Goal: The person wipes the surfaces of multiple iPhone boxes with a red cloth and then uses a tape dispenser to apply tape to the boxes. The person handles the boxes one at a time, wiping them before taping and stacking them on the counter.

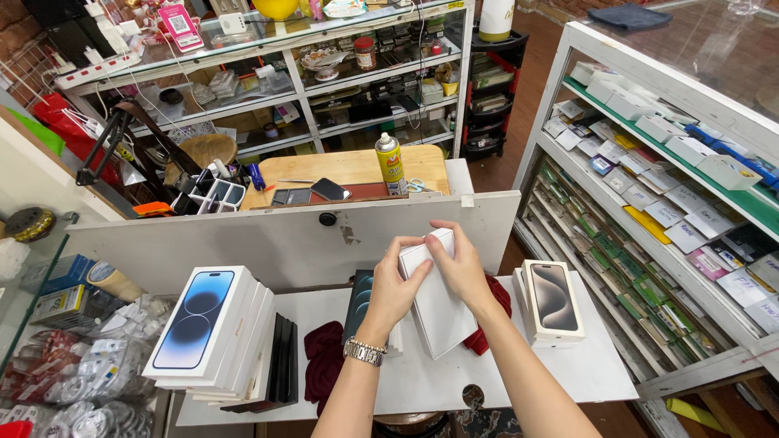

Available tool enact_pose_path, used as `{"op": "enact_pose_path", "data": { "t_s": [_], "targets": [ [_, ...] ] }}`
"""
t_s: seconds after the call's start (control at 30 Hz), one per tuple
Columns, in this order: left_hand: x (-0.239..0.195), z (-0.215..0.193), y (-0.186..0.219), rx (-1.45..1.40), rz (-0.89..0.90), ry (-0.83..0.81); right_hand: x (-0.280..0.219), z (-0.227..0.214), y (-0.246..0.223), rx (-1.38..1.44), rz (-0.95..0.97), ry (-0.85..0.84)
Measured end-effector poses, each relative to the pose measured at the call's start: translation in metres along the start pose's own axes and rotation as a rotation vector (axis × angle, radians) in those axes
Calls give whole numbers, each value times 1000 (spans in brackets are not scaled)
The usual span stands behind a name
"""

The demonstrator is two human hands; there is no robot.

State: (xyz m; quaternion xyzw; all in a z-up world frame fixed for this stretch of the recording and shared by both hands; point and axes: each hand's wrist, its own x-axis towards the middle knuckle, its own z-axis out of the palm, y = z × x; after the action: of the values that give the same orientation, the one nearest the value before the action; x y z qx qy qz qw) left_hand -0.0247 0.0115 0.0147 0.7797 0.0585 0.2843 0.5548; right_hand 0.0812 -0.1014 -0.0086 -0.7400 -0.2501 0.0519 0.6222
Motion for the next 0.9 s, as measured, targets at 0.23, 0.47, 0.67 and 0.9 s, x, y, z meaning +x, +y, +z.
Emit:
{"op": "enact_pose_path", "data": {
  "t_s": [0.23,0.47,0.67,0.9],
  "targets": [
    [2,3,-13,-114,-29,-15,-7,-14,-3,32,-292,-59],
    [6,17,-17,-104,-71,-44,4,-20,5,95,-5,-78],
    [15,43,-20,-80,-4,-179,8,-48,39,106,149,-43],
    [31,88,-49,-407,-227,-196,7,-119,85,698,457,-236]
  ]
}}
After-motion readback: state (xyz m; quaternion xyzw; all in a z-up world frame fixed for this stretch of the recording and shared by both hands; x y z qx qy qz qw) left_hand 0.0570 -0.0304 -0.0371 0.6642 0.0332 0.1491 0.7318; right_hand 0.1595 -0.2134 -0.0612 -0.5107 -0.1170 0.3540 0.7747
